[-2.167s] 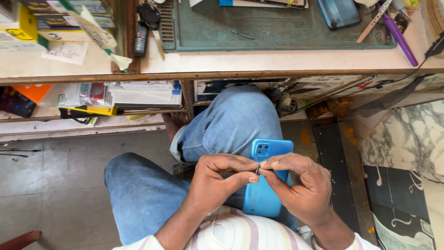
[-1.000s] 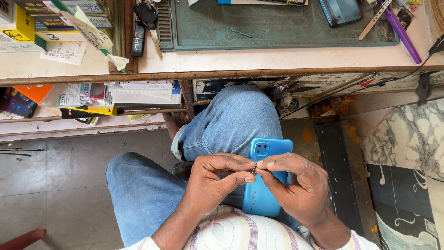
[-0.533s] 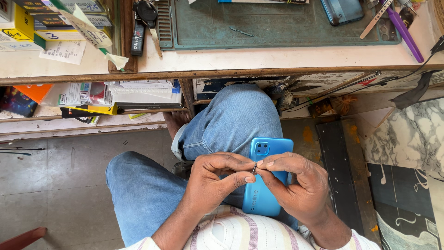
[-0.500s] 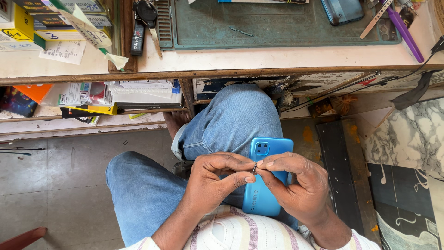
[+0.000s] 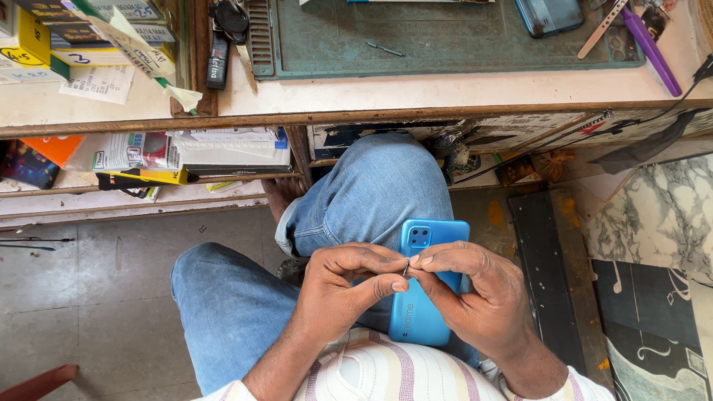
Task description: The person unpacks a light blue phone back cover and removes a camera lens sticker. They then place the sticker onto the camera module area of the back cover and press it into place.
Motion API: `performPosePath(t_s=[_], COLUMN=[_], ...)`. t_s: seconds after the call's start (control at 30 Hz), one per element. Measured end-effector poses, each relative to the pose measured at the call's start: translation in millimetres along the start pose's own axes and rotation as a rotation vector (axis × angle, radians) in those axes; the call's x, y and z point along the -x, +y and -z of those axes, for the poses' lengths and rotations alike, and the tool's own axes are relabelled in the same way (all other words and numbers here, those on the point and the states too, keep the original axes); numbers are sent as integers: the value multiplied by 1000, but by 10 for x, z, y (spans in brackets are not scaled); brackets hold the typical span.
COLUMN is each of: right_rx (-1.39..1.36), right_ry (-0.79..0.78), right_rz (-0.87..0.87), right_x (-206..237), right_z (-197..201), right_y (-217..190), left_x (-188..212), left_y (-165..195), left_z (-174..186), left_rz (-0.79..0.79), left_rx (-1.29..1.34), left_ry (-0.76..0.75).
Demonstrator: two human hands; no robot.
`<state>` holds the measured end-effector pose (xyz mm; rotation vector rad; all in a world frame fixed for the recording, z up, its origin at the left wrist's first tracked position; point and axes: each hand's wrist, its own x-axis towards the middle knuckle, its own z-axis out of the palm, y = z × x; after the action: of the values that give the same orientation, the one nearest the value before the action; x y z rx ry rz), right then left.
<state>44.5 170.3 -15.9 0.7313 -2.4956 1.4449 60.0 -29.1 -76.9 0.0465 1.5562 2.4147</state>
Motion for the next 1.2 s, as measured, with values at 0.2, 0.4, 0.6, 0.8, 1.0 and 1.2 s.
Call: performPosePath(t_s=[0.2, 0.4, 0.6, 0.8, 1.0, 1.2], right_rx=[2, -32, -72, -62, -72, -73], right_ry=[2, 16, 71, 88, 93, 104], right_rz=[-14, 0, -4, -1, 14, 19], right_x=[5, 23, 54, 73, 79, 80], right_z=[0, -22, -60, -79, -85, -95], right_y=[3, 34, 55, 75, 90, 89], left_x=[-1, -2, -5, -7, 2, 4], left_y=[-17, -23, -4, -2, -10, -12], left_z=[8, 6, 2, 4, -5, -9], left_rz=[3, -15, -33, -69, -72, -66], left_rx=[7, 7, 7, -3, -9, -27], left_ry=[4, 8, 15, 10, 19, 34])
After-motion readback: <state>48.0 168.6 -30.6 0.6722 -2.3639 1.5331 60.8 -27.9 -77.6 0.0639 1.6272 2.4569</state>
